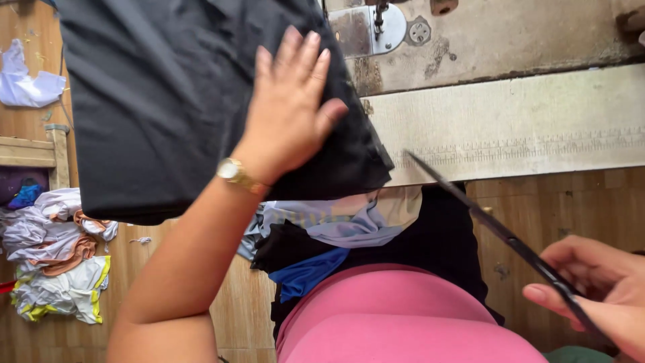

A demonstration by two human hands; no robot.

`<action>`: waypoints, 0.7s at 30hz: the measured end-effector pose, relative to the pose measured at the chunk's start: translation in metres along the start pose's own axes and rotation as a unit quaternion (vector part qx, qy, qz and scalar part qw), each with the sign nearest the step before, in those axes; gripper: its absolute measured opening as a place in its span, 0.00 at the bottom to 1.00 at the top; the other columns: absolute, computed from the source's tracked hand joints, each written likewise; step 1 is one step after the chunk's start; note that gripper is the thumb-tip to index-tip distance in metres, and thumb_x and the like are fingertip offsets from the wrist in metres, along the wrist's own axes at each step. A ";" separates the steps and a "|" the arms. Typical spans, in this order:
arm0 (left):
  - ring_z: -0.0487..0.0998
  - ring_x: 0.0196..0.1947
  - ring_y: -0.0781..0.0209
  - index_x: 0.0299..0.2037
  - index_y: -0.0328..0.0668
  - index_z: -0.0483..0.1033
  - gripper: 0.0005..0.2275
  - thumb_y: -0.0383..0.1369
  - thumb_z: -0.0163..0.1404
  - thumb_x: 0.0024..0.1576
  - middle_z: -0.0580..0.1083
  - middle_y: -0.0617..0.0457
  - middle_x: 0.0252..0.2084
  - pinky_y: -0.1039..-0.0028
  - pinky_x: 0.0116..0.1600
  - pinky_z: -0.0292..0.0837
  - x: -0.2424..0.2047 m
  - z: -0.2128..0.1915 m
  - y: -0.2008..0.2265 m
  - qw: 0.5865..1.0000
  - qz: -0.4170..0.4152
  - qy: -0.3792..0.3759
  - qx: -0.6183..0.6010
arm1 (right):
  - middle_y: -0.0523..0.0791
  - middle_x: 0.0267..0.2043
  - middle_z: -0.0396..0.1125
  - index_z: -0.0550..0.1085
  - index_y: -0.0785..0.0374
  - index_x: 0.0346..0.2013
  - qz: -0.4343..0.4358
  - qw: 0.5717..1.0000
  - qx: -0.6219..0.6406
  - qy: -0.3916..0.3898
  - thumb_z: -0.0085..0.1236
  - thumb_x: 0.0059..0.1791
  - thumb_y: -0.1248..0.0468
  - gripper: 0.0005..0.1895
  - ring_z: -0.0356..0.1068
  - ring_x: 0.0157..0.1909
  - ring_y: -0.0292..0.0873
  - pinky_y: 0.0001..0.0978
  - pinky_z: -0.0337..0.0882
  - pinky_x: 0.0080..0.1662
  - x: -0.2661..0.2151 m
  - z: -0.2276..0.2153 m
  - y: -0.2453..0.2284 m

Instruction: Trimming excess fabric from the edges of garment pieces using scissors

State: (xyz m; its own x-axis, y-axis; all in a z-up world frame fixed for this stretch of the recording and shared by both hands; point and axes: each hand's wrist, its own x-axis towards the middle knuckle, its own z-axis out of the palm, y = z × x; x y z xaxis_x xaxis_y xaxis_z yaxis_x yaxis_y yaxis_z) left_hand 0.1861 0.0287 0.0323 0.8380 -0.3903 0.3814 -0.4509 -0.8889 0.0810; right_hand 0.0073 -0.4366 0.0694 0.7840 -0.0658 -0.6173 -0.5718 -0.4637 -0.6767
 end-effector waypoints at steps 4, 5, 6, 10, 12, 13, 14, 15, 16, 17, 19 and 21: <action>0.42 0.85 0.44 0.85 0.39 0.52 0.38 0.59 0.47 0.75 0.43 0.41 0.85 0.30 0.80 0.39 0.009 0.024 0.018 0.986 -0.072 -0.137 0.064 | 0.55 0.21 0.68 0.81 0.75 0.39 -0.011 0.999 0.033 0.034 0.75 0.44 0.74 0.12 0.61 0.24 0.45 0.38 0.61 0.23 -0.002 -0.002 0.005; 0.42 0.85 0.44 0.85 0.39 0.53 0.38 0.59 0.47 0.76 0.45 0.42 0.85 0.31 0.80 0.40 0.016 0.029 0.015 0.987 -0.076 -0.127 0.068 | 0.56 0.25 0.72 0.81 0.74 0.43 -0.003 0.998 0.045 0.039 0.73 0.46 0.74 0.13 0.67 0.27 0.47 0.39 0.67 0.26 -0.002 -0.001 0.002; 0.42 0.85 0.44 0.85 0.39 0.53 0.38 0.59 0.47 0.76 0.45 0.42 0.85 0.31 0.80 0.40 0.020 0.037 0.008 0.986 -0.078 -0.129 0.065 | 0.56 0.25 0.72 0.81 0.74 0.43 -0.001 0.998 0.043 0.038 0.73 0.46 0.74 0.13 0.67 0.27 0.47 0.39 0.67 0.26 -0.001 0.003 -0.001; 0.51 0.81 0.39 0.80 0.37 0.58 0.35 0.54 0.51 0.73 0.58 0.39 0.81 0.32 0.78 0.39 0.025 0.031 0.011 0.991 -0.085 -0.092 0.049 | 0.58 0.28 0.73 0.80 0.77 0.46 -0.034 0.995 0.087 0.029 0.69 0.46 0.77 0.14 0.70 0.27 0.50 0.38 0.71 0.26 -0.010 0.022 -0.005; 0.51 0.80 0.36 0.79 0.35 0.58 0.35 0.49 0.58 0.72 0.57 0.36 0.80 0.35 0.79 0.45 0.015 0.001 0.033 0.991 -0.081 -0.095 0.050 | 0.58 0.28 0.74 0.80 0.77 0.46 -0.036 0.992 0.121 0.027 0.69 0.44 0.79 0.16 0.70 0.25 0.50 0.37 0.70 0.23 -0.014 0.027 0.000; 0.59 0.65 0.36 0.63 0.35 0.64 0.22 0.36 0.58 0.66 0.62 0.38 0.66 0.43 0.68 0.56 0.006 -0.018 0.046 0.997 -0.040 -0.029 -0.063 | 0.55 0.24 0.71 0.80 0.76 0.43 -0.050 0.989 0.136 -0.006 0.71 0.42 0.72 0.16 0.66 0.22 0.46 0.34 0.66 0.22 -0.014 0.027 0.006; 0.66 0.50 0.36 0.47 0.35 0.70 0.10 0.23 0.58 0.61 0.66 0.39 0.52 0.51 0.57 0.68 -0.005 -0.038 0.060 0.984 0.000 0.037 -0.176 | 0.52 0.20 0.68 0.81 0.74 0.40 -0.063 0.986 0.150 -0.040 0.73 0.41 0.66 0.17 0.61 0.20 0.42 0.30 0.62 0.20 -0.015 0.026 0.013; 0.66 0.50 0.36 0.47 0.35 0.70 0.10 0.23 0.58 0.61 0.66 0.39 0.52 0.51 0.57 0.68 -0.016 -0.040 0.066 0.983 0.001 0.033 -0.180 | 0.52 0.20 0.68 0.81 0.74 0.40 -0.058 0.986 0.151 -0.038 0.73 0.41 0.66 0.17 0.61 0.20 0.42 0.30 0.62 0.20 -0.017 0.027 0.011; 0.66 0.46 0.40 0.43 0.37 0.71 0.09 0.26 0.61 0.62 0.67 0.42 0.48 0.54 0.54 0.66 -0.027 -0.043 0.071 0.977 -0.007 0.017 -0.213 | 0.50 0.19 0.66 0.79 0.72 0.38 -0.084 0.980 0.163 -0.078 0.72 0.42 0.56 0.22 0.60 0.19 0.40 0.29 0.60 0.22 -0.017 0.029 0.009; 0.65 0.41 0.44 0.40 0.38 0.72 0.10 0.29 0.64 0.62 0.69 0.45 0.43 0.57 0.50 0.63 -0.039 -0.047 0.076 0.969 -0.015 0.001 -0.245 | 0.48 0.18 0.65 0.78 0.71 0.36 -0.109 0.972 0.174 -0.117 0.72 0.43 0.46 0.28 0.59 0.18 0.39 0.28 0.57 0.24 -0.017 0.030 0.006; 0.66 0.42 0.46 0.40 0.39 0.74 0.09 0.28 0.64 0.62 0.69 0.47 0.44 0.58 0.52 0.65 -0.049 -0.037 0.074 0.966 -0.034 0.017 -0.255 | 0.48 0.17 0.66 0.78 0.70 0.36 -0.102 0.972 0.170 -0.129 0.70 0.42 0.42 0.31 0.59 0.18 0.39 0.29 0.58 0.24 -0.015 0.034 0.002; 0.67 0.42 0.48 0.41 0.40 0.77 0.07 0.28 0.64 0.62 0.70 0.48 0.45 0.60 0.53 0.66 -0.056 -0.032 0.074 0.962 -0.056 0.031 -0.265 | 0.47 0.17 0.66 0.78 0.69 0.35 -0.094 0.971 0.165 -0.144 0.69 0.42 0.38 0.33 0.59 0.19 0.39 0.30 0.58 0.24 -0.012 0.038 0.001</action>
State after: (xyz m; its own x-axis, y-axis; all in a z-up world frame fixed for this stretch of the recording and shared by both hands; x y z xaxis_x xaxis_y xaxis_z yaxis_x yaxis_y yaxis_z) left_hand 0.0958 -0.0073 0.0460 0.8782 -0.2694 0.3951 -0.4654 -0.6717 0.5764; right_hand -0.0116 -0.4028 0.0607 0.8090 0.2639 -0.5253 -0.5093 -0.1314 -0.8505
